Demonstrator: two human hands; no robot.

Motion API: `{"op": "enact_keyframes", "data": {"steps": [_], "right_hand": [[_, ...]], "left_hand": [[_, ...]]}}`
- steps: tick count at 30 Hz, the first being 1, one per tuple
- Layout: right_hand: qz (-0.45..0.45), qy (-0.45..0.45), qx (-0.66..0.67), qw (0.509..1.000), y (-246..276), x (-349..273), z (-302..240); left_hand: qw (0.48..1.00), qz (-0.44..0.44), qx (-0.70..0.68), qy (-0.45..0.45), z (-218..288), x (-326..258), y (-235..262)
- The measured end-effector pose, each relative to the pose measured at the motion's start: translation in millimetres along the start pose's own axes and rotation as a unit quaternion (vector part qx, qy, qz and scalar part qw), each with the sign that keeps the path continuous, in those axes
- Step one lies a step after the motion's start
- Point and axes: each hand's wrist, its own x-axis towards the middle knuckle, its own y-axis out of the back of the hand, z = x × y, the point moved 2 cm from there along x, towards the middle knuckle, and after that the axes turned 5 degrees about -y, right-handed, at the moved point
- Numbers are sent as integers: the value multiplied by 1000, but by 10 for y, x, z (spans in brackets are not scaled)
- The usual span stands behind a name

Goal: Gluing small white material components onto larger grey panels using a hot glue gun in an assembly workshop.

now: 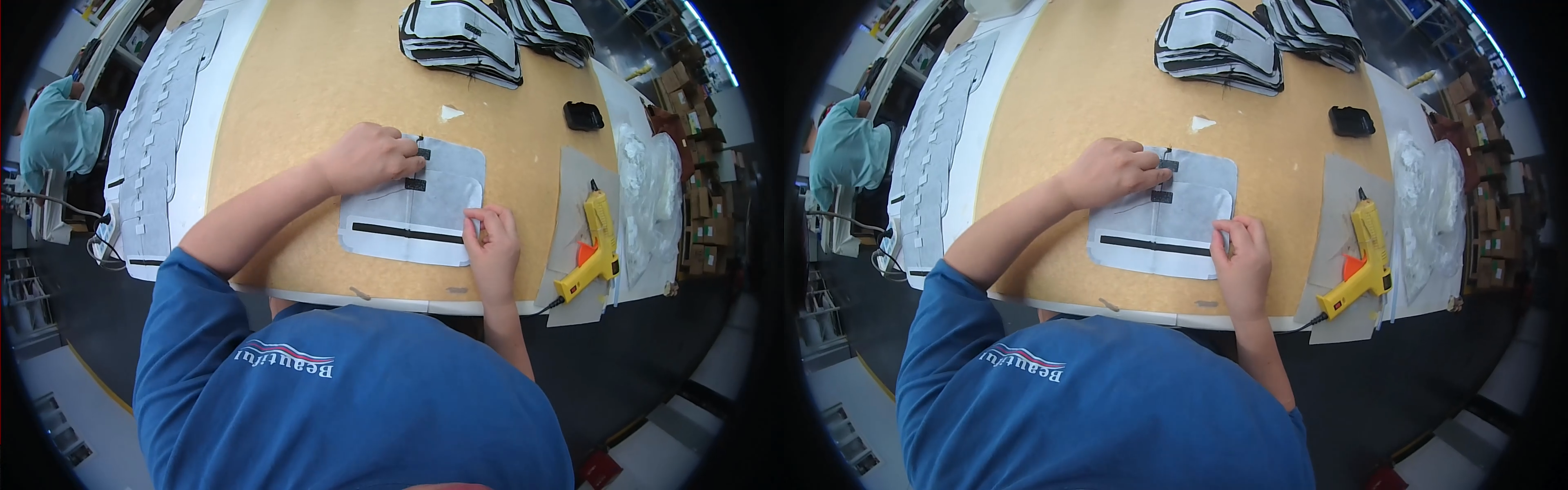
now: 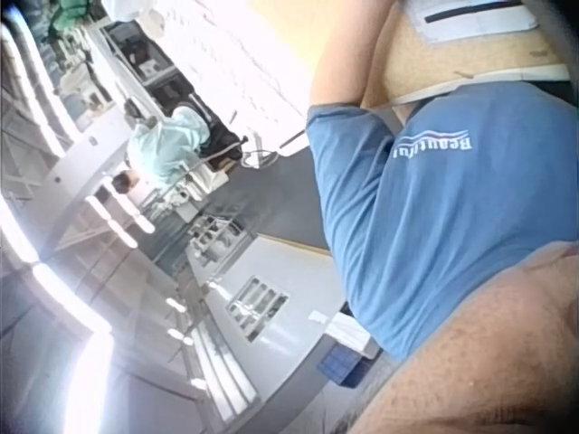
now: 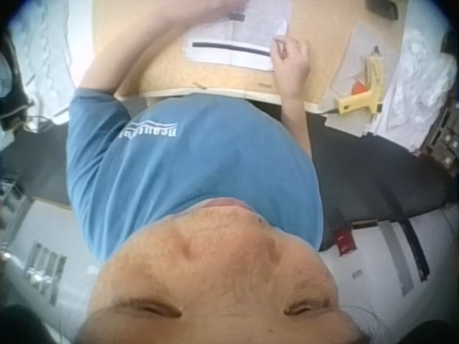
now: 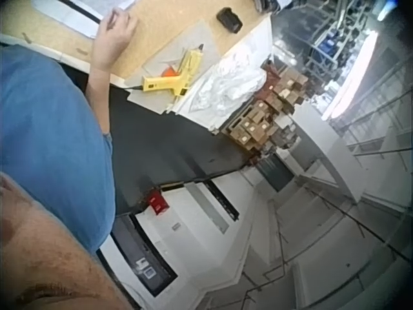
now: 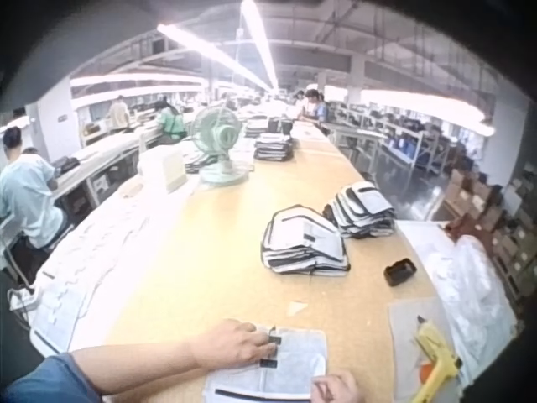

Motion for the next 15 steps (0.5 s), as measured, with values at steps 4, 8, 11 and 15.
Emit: {"op": "enact_keyframes", "data": {"steps": [4, 8, 11, 15], "right_hand": [[3, 14, -6, 1000, 0, -2, 29], [1, 4, -2, 1000, -15, 7, 28], [2, 7, -3, 1000, -9, 14, 19], [0, 9, -2, 1000, -6, 19, 30]], "left_hand": [[997, -31, 7, -66, -82, 77, -3], [997, -61, -1, -55, -111, 39, -2], [998, -56, -24, 9, -96, -103, 6], [986, -62, -32, 151, 104, -295, 83]]}}
